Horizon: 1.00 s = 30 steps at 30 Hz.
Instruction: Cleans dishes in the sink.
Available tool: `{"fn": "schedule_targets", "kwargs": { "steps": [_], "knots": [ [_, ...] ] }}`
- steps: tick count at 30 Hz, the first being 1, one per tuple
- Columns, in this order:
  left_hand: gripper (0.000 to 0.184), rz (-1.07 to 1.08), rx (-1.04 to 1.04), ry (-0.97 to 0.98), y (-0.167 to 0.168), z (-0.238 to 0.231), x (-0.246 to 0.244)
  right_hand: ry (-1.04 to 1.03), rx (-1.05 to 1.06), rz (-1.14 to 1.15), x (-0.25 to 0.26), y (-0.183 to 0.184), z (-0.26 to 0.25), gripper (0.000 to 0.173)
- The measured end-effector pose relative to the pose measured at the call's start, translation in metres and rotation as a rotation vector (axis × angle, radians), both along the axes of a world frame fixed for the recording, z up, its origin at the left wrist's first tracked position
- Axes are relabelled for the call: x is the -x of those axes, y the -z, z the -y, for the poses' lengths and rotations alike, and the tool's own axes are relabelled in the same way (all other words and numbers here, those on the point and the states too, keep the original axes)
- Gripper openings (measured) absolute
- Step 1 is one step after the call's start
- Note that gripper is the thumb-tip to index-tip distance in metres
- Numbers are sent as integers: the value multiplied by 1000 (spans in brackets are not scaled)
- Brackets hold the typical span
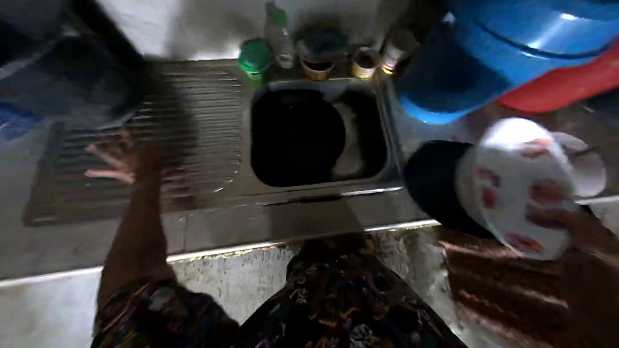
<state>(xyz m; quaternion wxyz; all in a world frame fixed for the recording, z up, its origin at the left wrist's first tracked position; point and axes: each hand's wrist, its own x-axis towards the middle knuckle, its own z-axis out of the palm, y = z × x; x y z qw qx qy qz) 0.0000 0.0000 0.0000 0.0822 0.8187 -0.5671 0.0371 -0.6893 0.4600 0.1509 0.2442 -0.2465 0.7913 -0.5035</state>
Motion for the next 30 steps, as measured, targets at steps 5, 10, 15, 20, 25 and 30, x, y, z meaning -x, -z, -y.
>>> {"fn": "schedule_targets", "kwargs": {
  "steps": [5,10,15,20,25,30],
  "knots": [
    [88,-199,-65,-204,19,-16,-25,132,-82,147,2,50,51,20],
    [77,-210,-73,331,8,-61,87,190,-67,162,18,65,69,21],
    [54,-717,-71,739,-11,-79,210,239,-91,82,23,74,80,28],
    [53,-767,-141,709,-25,-89,274,170,-231,-81,33,79,82,25],
    [57,-733,-221,553,-14,-87,286,134,-368,-188,40,85,81,44],
    [47,-690,-183,568,-13,-94,284,124,-294,-293,38,59,84,43]
  ]
}}
